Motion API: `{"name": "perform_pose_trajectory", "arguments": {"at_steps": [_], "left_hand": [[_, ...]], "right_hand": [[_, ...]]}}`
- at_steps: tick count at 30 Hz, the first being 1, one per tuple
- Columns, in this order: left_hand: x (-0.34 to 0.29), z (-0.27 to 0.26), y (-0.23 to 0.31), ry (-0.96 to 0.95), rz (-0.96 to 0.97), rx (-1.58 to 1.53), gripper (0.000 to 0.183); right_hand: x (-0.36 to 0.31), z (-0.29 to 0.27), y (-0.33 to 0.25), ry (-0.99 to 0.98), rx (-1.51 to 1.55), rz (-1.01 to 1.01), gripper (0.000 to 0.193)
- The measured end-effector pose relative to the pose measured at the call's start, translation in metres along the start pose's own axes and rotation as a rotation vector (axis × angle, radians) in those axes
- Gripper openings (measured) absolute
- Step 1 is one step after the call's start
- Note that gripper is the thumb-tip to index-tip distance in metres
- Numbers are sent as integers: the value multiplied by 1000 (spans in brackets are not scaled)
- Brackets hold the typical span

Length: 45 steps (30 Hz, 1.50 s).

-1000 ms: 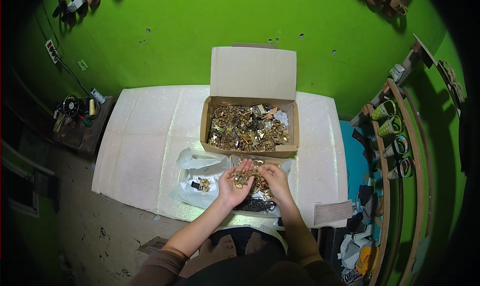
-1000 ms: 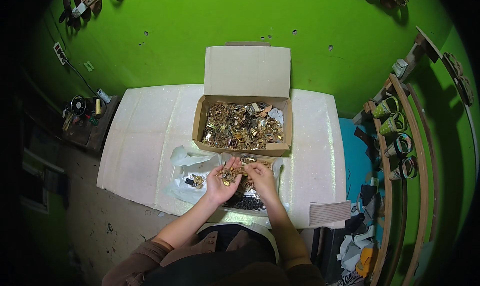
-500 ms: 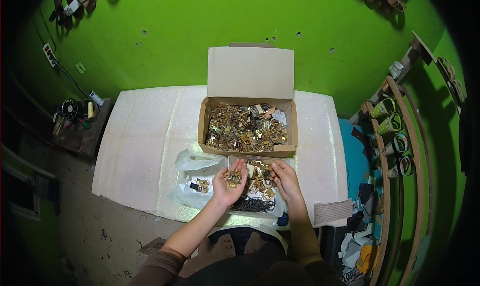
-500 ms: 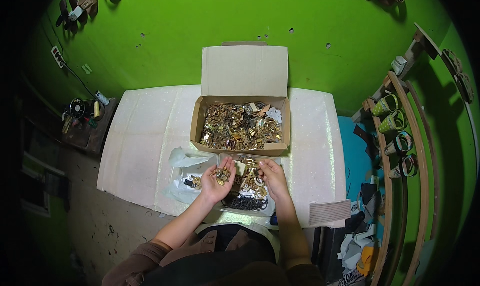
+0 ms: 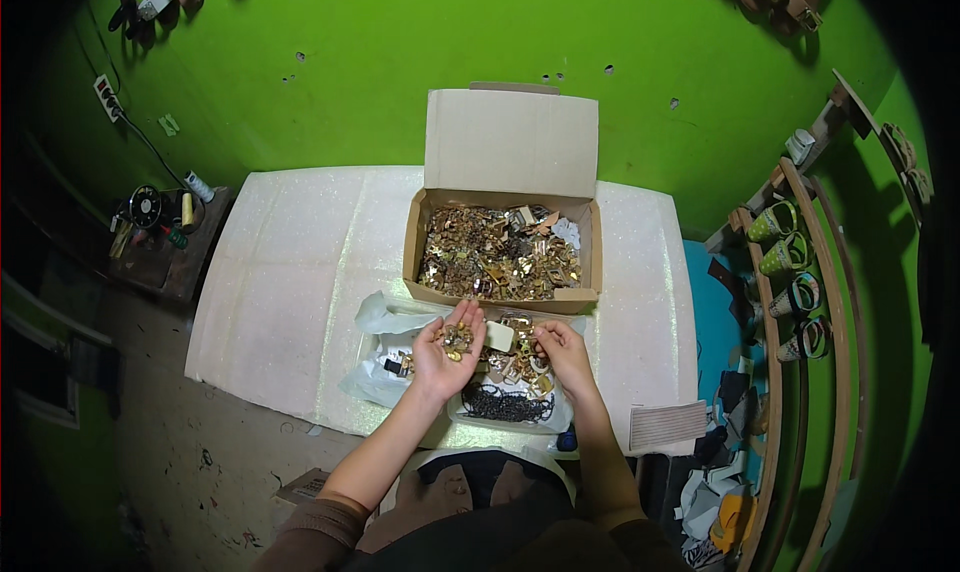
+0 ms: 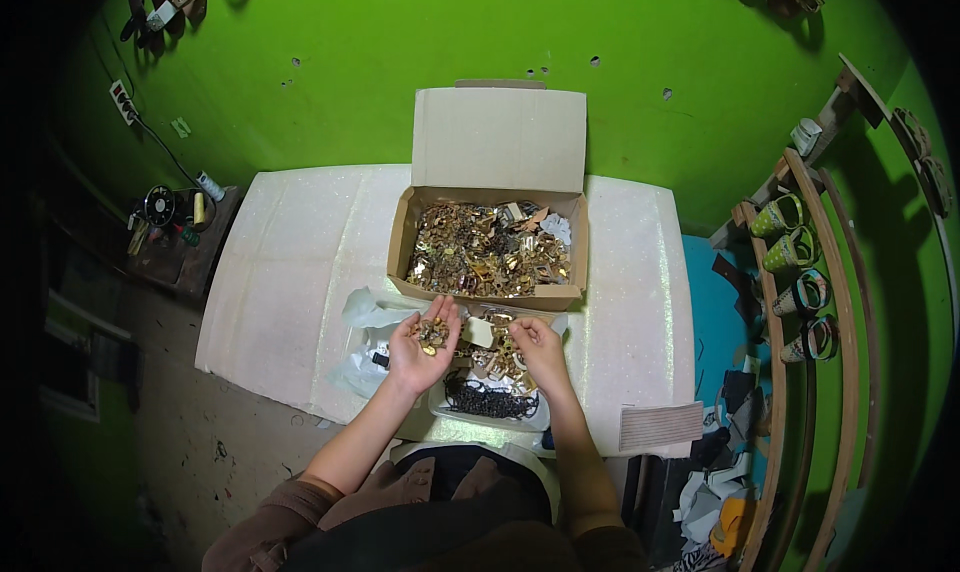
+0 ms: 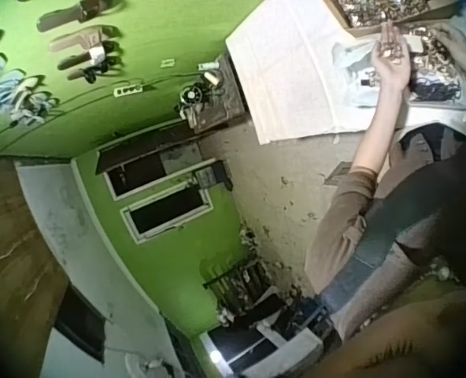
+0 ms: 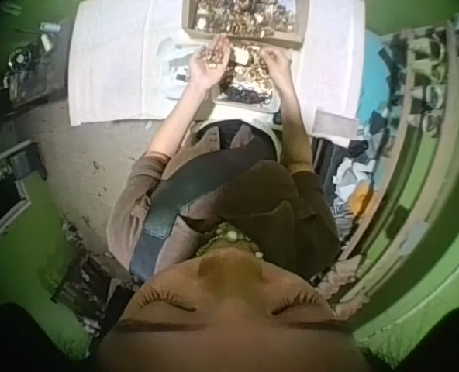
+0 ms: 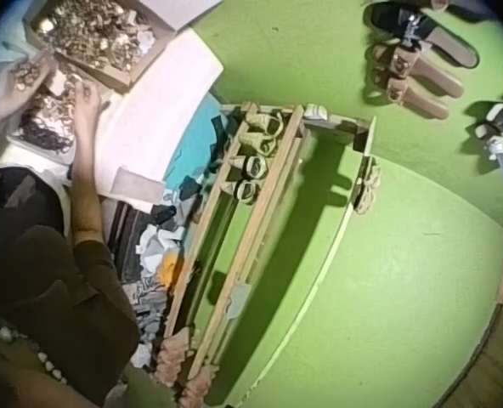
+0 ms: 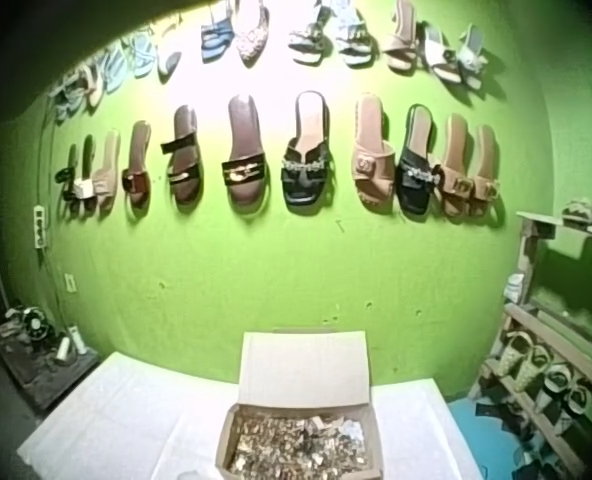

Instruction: Sorting various metal buckles and ornaments into different containers.

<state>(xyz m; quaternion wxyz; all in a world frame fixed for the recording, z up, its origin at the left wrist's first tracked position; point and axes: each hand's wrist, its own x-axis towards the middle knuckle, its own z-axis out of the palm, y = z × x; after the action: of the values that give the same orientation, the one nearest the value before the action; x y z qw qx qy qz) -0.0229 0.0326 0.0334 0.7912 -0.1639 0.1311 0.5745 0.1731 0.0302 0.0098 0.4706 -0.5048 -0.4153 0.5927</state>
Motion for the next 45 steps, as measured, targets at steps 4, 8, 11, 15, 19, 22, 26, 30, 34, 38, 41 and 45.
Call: {"name": "perform_pose_trajectory", "arguments": {"at_steps": [4,8,11,15,19,22,26,30,34,38,41,45], "left_hand": [[-4,-2,-12,26,-72,-49,38],[-22,-4,-25,80,-134,-92,37],[-38,-2,-36,43,-256,-45,38],[-47,-3,-16,18,-206,-107,37],[-54,-9,25,24,-78,-131,35],[-67,-17,59,16,-3,-80,35],[-85,-25,99,71,89,-112,37],[-95,-33,127,70,106,-85,38],[-99,-33,140,82,91,-110,38],[-100,-25,146,48,22,-118,38],[-99,-19,148,-1,-34,-107,37],[-97,-11,149,-48,-86,-101,37]], "right_hand": [[-4,4,7,7,83,89,13],[-16,12,2,-23,477,213,13],[-21,9,16,32,503,225,11],[-29,30,13,48,520,231,10],[-39,61,11,-9,428,213,16],[-41,86,12,-60,306,236,27],[-39,115,23,-166,163,223,26],[-31,143,6,-168,-100,205,23],[-33,166,-11,-108,-365,26,18],[-37,183,-15,-104,-758,-201,15],[-39,190,-13,-92,-903,-337,15],[-40,194,-15,-83,-998,-327,18]]}}
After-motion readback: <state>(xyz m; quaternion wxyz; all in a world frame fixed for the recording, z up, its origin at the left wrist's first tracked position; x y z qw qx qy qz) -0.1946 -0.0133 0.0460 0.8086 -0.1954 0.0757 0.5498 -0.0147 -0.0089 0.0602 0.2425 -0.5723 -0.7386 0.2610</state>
